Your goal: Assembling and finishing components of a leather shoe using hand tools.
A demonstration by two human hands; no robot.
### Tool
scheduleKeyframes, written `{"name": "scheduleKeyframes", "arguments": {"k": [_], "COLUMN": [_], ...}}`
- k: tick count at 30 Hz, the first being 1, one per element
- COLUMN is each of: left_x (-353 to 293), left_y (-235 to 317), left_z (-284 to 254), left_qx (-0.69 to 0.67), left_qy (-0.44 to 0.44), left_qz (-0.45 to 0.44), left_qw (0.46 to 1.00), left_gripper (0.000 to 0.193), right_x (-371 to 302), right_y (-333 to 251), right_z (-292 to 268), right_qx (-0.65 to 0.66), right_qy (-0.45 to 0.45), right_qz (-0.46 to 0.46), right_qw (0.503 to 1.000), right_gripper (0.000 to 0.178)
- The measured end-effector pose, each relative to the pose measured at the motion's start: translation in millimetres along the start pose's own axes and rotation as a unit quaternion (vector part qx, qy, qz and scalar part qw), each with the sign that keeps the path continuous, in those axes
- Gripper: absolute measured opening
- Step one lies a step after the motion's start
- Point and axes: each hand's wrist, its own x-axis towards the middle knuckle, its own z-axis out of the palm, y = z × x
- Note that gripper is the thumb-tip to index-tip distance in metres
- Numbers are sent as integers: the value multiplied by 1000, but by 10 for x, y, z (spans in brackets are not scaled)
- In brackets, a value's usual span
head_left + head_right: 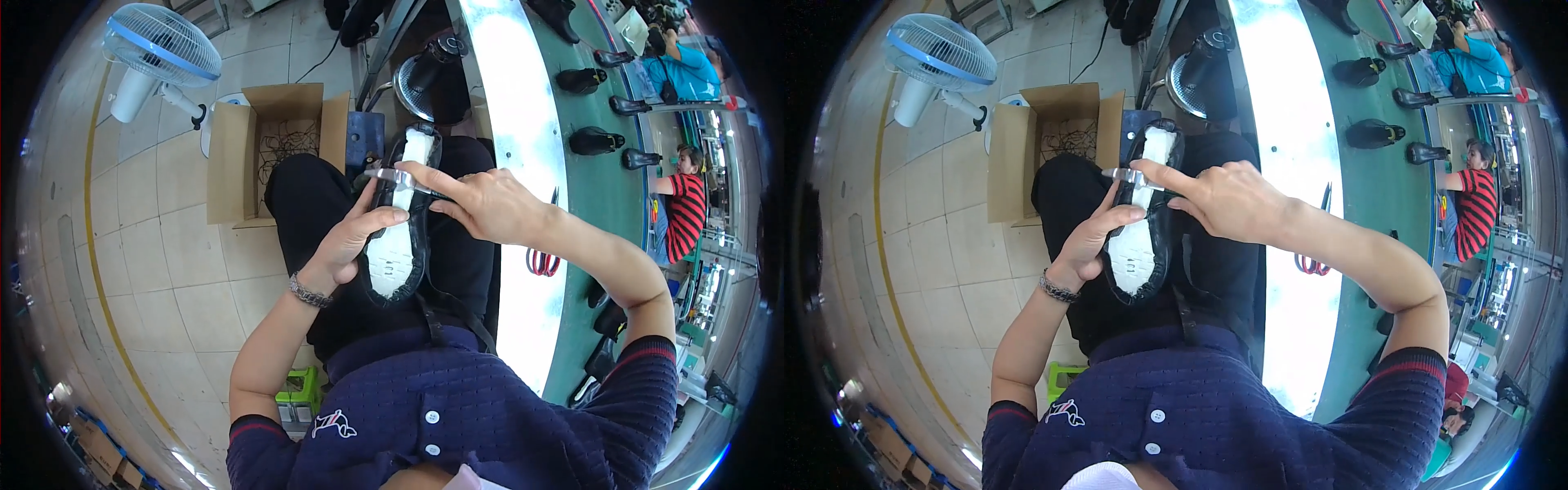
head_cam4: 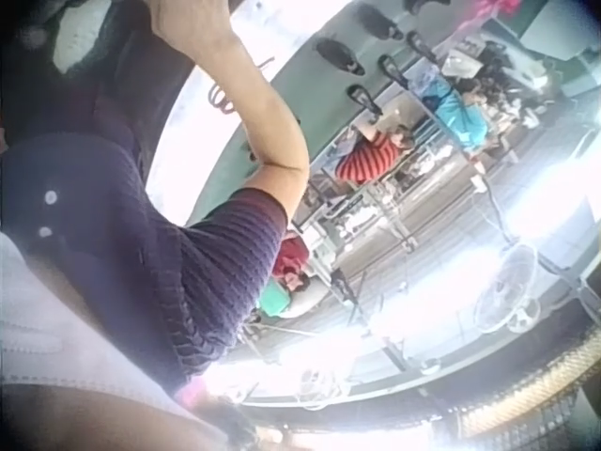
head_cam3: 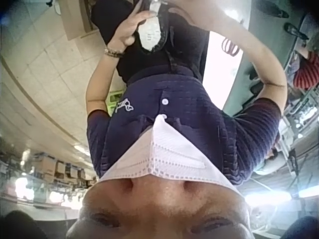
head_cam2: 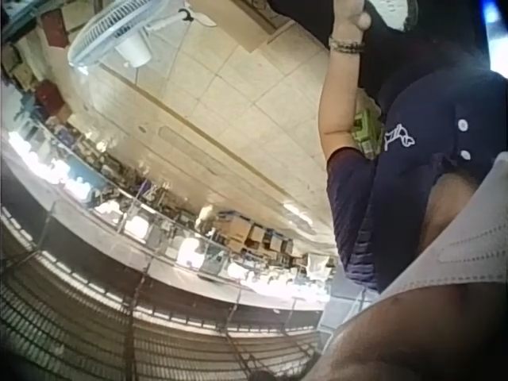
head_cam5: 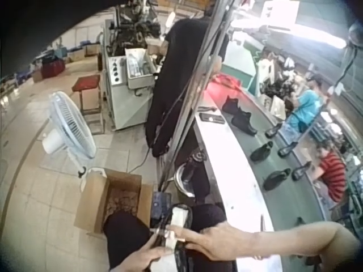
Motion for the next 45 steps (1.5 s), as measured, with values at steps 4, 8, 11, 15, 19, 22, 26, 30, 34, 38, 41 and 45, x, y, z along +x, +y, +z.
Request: {"name": "scheduleKeyframes", "arguments": {"k": [4, 8, 11, 15, 19, 22, 26, 30, 34, 38, 41, 45], "left_x": [-67, -24, -69, -60, -104, -163, -223, -211, -244, -244, -261, -306], "left_y": [51, -12, 5, -22, -40, -179, -318, -428, -476, -588, -561, -522], "left_z": [-31, -138, -60, -136, -62, -178, -187, -170, -147, -126, -69, 54], "left_qx": [13, 33, 18, 15, 30, -45, -100, -146, -237, -245, -232, -208], "left_qy": [-20, -46, -28, -45, -74, -95, -125, -156, -190, -173, -167, -145], "left_qz": [-21, -49, -30, -76, -23, -14, 25, 67, 72, 57, 64, 86], "left_qw": [999, 997, 999, 996, 997, 994, 987, 975, 950, 952, 956, 964], "left_gripper": [97, 98, 100, 113, 117, 112, 105, 84, 66, 64, 67, 68], "right_x": [-76, -46, -73, -140, -163, -189, -198, -274, -488, -506, -492, -536], "right_y": [-159, -159, -273, -339, -288, -391, -460, -411, -467, -572, -616, -534], "right_z": [-151, 46, -158, -87, 0, -197, -73, -180, -201, -36, -40, -35], "right_qx": [-40, 80, 2, 49, 22, -19, 8, -19, -75, -236, -321, -124], "right_qy": [-6, 84, -31, 66, 29, 1, 39, -26, -71, 30, 94, -38], "right_qz": [-32, -55, 1, -61, -25, -52, -33, 0, -33, -90, -120, -70], "right_qw": [999, 992, 1000, 995, 999, 998, 999, 999, 994, 967, 935, 989], "right_gripper": [67, 69, 69, 68, 66, 66, 65, 60, 68, 74, 71, 75]}}
